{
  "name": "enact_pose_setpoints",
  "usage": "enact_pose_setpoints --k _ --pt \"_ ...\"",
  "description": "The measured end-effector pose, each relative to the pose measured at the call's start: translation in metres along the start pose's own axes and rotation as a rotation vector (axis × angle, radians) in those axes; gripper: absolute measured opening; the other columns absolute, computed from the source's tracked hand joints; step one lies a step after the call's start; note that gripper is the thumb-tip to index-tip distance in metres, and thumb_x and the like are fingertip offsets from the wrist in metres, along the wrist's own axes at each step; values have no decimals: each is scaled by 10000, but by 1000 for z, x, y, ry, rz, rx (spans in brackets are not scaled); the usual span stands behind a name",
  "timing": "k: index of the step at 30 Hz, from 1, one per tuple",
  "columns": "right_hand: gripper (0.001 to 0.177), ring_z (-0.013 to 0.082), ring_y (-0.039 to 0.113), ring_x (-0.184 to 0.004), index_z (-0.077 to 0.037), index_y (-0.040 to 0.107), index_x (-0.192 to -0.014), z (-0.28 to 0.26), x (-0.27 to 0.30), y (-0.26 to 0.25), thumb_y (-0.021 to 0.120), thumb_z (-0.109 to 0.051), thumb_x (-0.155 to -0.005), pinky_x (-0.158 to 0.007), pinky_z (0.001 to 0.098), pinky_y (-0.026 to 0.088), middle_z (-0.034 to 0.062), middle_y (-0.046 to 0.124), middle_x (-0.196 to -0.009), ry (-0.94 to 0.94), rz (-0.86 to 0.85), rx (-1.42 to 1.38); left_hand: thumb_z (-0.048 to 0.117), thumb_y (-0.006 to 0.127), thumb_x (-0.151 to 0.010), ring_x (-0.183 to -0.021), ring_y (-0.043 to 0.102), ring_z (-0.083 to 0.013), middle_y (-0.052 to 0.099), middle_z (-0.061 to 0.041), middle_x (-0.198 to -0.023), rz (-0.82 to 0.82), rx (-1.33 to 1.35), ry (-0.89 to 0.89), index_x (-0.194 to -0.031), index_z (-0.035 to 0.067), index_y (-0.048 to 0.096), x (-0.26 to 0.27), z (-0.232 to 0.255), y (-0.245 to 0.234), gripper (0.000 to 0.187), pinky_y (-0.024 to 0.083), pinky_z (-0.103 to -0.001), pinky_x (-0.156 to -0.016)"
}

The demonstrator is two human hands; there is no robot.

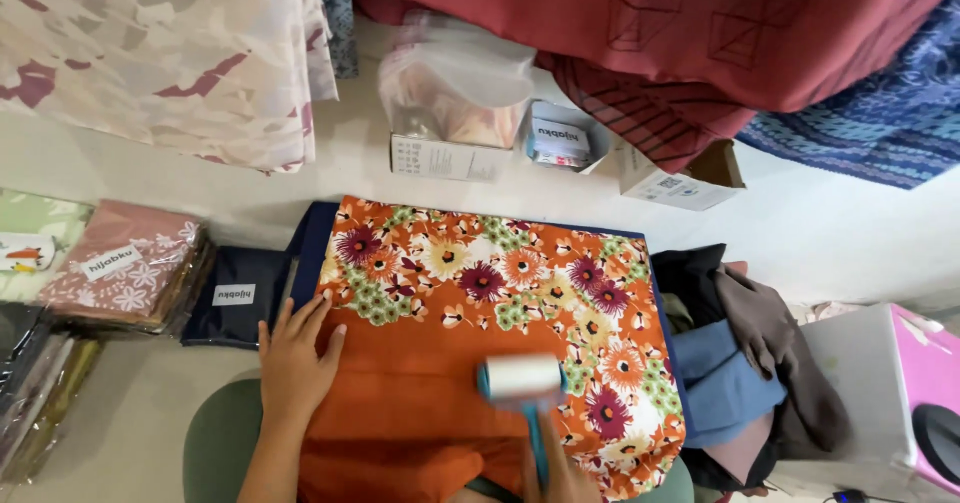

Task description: Unfolding an orange floral cloth, cleaning it with a lint roller, and folding it into a square.

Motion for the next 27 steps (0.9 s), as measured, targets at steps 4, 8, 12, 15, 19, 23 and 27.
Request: enact_pose_setpoints --k 4,8,12,15,19,23,27 --pt "609 291 660 -490 -207 546 -1448 -95 -105 -32 692 -276 -861 -415 414 498 110 718 -679 -173 215 -56 391 660 -911 -1473 457 -295 611 72 -1463 43 5 22 -1413 215 629 4 2 -4 533 281 -615 -1214" --pt "463 328 627 -450 -129 526 -1369 -137 -205 -21 624 -209 -924 -394 441 465 132 676 -612 -213 285 -87 452 621 -926 -1490 420 -281 593 82 -1475 -18 14 5 -1412 235 621 2 -4 2 532 250 -609 -1229" --pt "514 347 672 -539 -117 518 -1433 -129 -242 4 601 -269 -949 -464 441 539 176 701 -709 -132 207 -47 465 609 -918 -1501 390 -238 576 117 -1485 -113 6 -71 -1415 269 610 1 -9 10 534 211 -582 -1252" --pt "563 338 704 -598 -87 502 -1447 -128 -182 -28 641 -194 -912 -458 445 545 176 757 -908 -271 272 -111 488 590 -931 -1504 388 -249 577 110 -1487 -113 -21 -58 -1429 271 598 1 -11 12 543 205 -598 -1250" --pt "597 358 678 -526 -138 504 -1455 -61 -54 -25 670 -274 -899 -422 467 499 156 728 -778 -193 217 -83 472 599 -932 -1480 429 -291 599 76 -1469 -114 -24 -23 -1427 244 608 3 -10 13 546 235 -634 -1230" --pt "642 203 806 -660 -240 588 -1383 65 29 70 710 -170 -757 -513 323 613 73 830 -884 -5 193 -262 445 633 -918 -1460 480 -328 628 36 -1454 -67 -54 4 -1422 219 628 0 -5 10 552 306 -656 -1194" --pt "542 212 797 -683 -253 757 -1197 90 50 4 814 -129 -672 -556 298 622 99 815 -873 148 494 -220 452 626 -935 -1471 474 -340 635 21 -1449 -93 -69 -28 -1398 210 652 -3 -1 5 523 320 -667 -1183"
Point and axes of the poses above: each hand's wrist, its own x-axis away from the middle knuckle, its own y-axis out of the palm, z = x × y, the point moved 9 cm from there along -x, towards the middle knuckle
